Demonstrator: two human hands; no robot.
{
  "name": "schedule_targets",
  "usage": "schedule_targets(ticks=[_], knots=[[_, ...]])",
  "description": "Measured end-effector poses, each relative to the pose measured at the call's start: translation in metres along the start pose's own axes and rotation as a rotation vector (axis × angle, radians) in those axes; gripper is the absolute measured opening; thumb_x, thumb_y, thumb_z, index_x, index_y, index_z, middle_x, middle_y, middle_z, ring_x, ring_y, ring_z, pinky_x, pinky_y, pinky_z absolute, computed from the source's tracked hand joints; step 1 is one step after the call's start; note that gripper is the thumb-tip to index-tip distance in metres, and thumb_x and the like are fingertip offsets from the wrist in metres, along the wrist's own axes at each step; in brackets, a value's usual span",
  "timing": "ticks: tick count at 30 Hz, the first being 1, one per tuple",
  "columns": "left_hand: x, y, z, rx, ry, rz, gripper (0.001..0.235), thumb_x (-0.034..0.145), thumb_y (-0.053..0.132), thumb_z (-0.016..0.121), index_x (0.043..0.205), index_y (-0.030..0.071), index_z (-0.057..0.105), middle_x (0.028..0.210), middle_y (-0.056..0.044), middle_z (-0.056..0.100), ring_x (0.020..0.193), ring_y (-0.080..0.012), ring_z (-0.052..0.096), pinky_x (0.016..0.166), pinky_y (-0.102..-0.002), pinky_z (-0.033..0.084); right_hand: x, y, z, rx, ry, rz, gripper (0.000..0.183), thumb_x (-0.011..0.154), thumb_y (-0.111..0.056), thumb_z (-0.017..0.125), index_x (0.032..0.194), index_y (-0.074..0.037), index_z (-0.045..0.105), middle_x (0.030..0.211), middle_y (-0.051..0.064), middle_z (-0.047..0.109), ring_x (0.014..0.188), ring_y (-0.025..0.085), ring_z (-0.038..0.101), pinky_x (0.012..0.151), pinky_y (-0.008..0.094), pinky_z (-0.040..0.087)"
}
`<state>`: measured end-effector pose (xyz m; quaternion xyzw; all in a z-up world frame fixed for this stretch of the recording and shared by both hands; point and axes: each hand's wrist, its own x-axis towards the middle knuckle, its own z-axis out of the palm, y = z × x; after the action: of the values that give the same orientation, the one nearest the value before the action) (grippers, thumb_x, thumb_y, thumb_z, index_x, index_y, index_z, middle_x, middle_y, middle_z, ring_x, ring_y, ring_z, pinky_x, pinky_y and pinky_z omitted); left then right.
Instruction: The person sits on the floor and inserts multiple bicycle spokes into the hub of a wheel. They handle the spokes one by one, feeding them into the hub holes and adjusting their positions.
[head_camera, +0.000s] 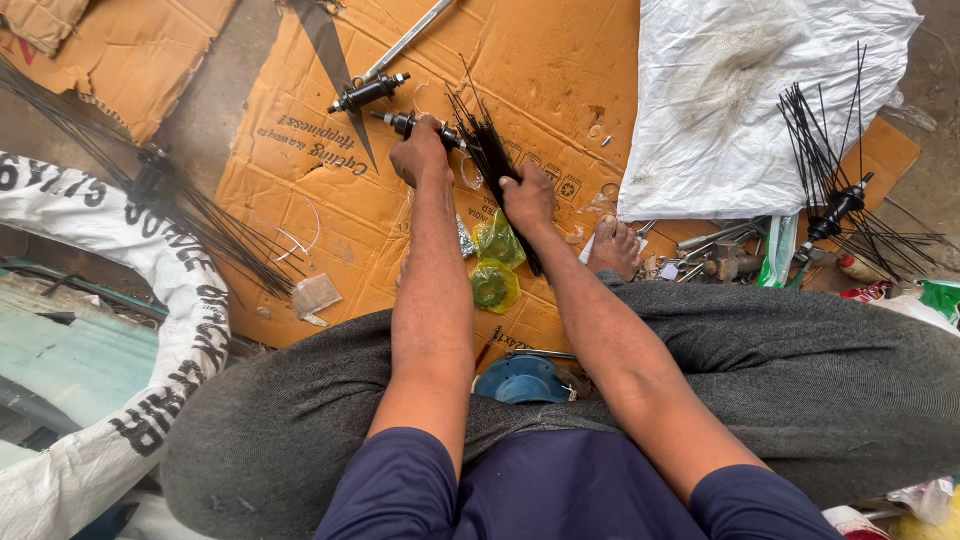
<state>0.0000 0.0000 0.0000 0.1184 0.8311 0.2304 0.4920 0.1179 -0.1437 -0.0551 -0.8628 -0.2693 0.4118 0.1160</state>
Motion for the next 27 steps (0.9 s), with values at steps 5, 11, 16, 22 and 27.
schedule_targets(ticks=[5,11,16,22,27], knots=[[0.028,-0.043,0.003,-0.572,-0.001,0.058,0.021,0.073,0.003,0.067,0.092,-0.003,0.061,0.083,-0.015,0.066,0.067,-0.0236,0.066,0.057,-0.035,0.057,0.025,0.043,-0.005,0.416,0.063,-0.232,0.02,0.093,-0.019,0.075,0.101,-0.003,0.065,0.09,0.007,0.068,0.076,0.018,0.064,0.071,0.036,0.055],[0.03,-0.045,-0.028,-0.816,0.191,0.236,0.037,0.069,-0.007,0.061,0.106,-0.005,0.054,0.094,-0.013,0.059,0.074,-0.0225,0.065,0.059,-0.033,0.059,0.01,0.031,-0.038,0.833,-0.182,-0.02,0.021,0.101,-0.027,0.066,0.098,-0.009,0.055,0.07,0.003,0.049,0.053,0.012,0.044,0.045,0.031,0.036],[0.012,-0.009,-0.054,-0.913,0.151,0.451,0.039,0.073,-0.002,0.062,0.111,-0.004,0.052,0.098,-0.014,0.06,0.078,-0.0221,0.066,0.064,-0.034,0.061,0.005,0.02,-0.046,0.47,0.153,-0.332,0.031,0.109,-0.027,0.064,0.091,-0.004,0.055,0.077,0.003,0.05,0.068,0.015,0.046,0.057,0.035,0.041],[-0.069,0.071,-0.099,-0.994,-0.198,0.741,0.048,0.083,0.021,0.073,0.121,0.004,0.05,0.092,-0.012,0.06,0.076,-0.0223,0.07,0.067,-0.034,0.064,-0.016,-0.012,-0.057,0.371,0.652,-0.591,0.016,0.107,-0.019,0.057,0.1,-0.004,0.057,0.081,0.011,0.06,0.075,0.03,0.06,0.068,0.05,0.047],[-0.172,0.128,-0.143,-0.898,-0.416,0.877,0.053,0.091,0.049,0.073,0.117,0.007,0.051,0.09,-0.01,0.063,0.068,-0.0215,0.072,0.055,-0.033,0.061,-0.03,-0.012,-0.078,0.326,0.435,-0.341,0.015,0.1,-0.018,0.058,0.104,-0.004,0.06,0.076,0.015,0.064,0.073,0.034,0.066,0.068,0.054,0.051]])
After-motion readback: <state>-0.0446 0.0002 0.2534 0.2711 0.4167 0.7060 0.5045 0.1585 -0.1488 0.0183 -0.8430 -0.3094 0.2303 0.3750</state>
